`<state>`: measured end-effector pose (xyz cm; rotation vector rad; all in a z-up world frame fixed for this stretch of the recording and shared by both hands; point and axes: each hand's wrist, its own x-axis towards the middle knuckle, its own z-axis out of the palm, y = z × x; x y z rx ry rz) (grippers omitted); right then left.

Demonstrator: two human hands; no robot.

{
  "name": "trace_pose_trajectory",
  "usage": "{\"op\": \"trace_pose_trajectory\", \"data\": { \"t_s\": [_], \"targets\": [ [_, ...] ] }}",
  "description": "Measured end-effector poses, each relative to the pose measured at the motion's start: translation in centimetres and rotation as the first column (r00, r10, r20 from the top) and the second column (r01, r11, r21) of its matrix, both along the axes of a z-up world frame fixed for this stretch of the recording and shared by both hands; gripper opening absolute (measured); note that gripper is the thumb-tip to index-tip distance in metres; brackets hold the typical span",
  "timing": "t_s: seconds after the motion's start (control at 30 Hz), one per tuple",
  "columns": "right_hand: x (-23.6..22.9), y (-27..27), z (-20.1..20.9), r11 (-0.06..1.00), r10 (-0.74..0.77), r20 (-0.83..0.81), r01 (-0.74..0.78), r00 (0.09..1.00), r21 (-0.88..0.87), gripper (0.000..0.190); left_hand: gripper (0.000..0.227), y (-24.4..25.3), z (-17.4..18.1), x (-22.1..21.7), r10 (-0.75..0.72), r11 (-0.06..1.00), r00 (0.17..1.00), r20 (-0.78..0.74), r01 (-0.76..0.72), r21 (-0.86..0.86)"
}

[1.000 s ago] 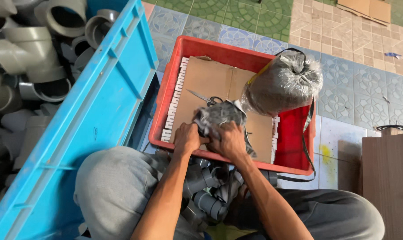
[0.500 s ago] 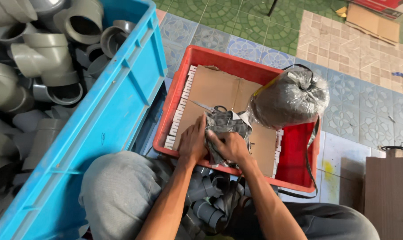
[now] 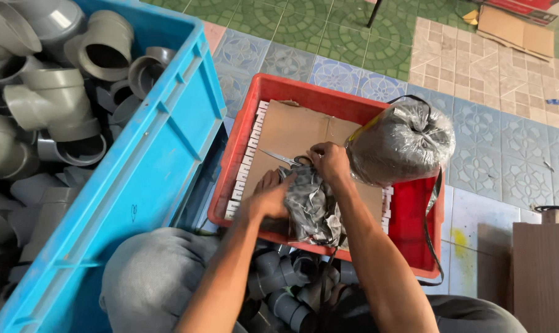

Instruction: The person sits on the floor and wipes gray plastic pipe fittings with a cloth. They pick fittings from a blue crate, wipe them over a red tray, and place them on the floor. The person handles the fittings one at a time, rotating them to clean different sides.

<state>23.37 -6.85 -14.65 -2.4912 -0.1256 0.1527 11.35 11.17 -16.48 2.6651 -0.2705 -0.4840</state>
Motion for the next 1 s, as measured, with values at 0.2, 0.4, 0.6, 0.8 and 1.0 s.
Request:
{"op": "trace_pose_trajectory", "data": {
  "t_s": [0.2, 0.4, 0.6, 0.8, 1.0],
  "targets": [
    [3.8, -2.4, -10.4, 0.989, 0.019, -0.237, -0.053, 0.971, -0.136, 0.035, 0.04, 0.2, -5.1, 11.2, 0.467, 0.807, 0.849, -0.249, -0.524, -0.273],
    [2.0, -0.8, -7.9, 0.99, 0.108, -0.285, -0.129, 0.952, -0.058, 0.034, 0.056, -4.2, 0.0, 7.8, 0.51, 0.816, 0.769, -0.384, -0.574, -0.066],
    [2.4, -1.9, -10.5, 0.99, 0.093, -0.269, -0.06, 0.959, 0.131, 0.023, 0.056, -3.2, -7.6, 11.0, 0.474, 0.776, 0.776, -0.416, -0.591, -0.22],
    [0.8, -2.8, -2.4, 0.959, -0.103, -0.18, 0.145, 0.978, 0.242, 0.02, 0.057, -5.5, 7.5, 8.8, 0.427, 0.735, 0.819, -0.384, -0.561, -0.38],
    [0.3, -5.6, 3.5, 0.919, -0.227, -0.126, 0.255, 0.966, 0.301, 0.027, 0.051, -9.7, 8.2, 11.3, 0.468, 0.654, 0.86, -0.201, -0.491, -0.576]
  ]
}}
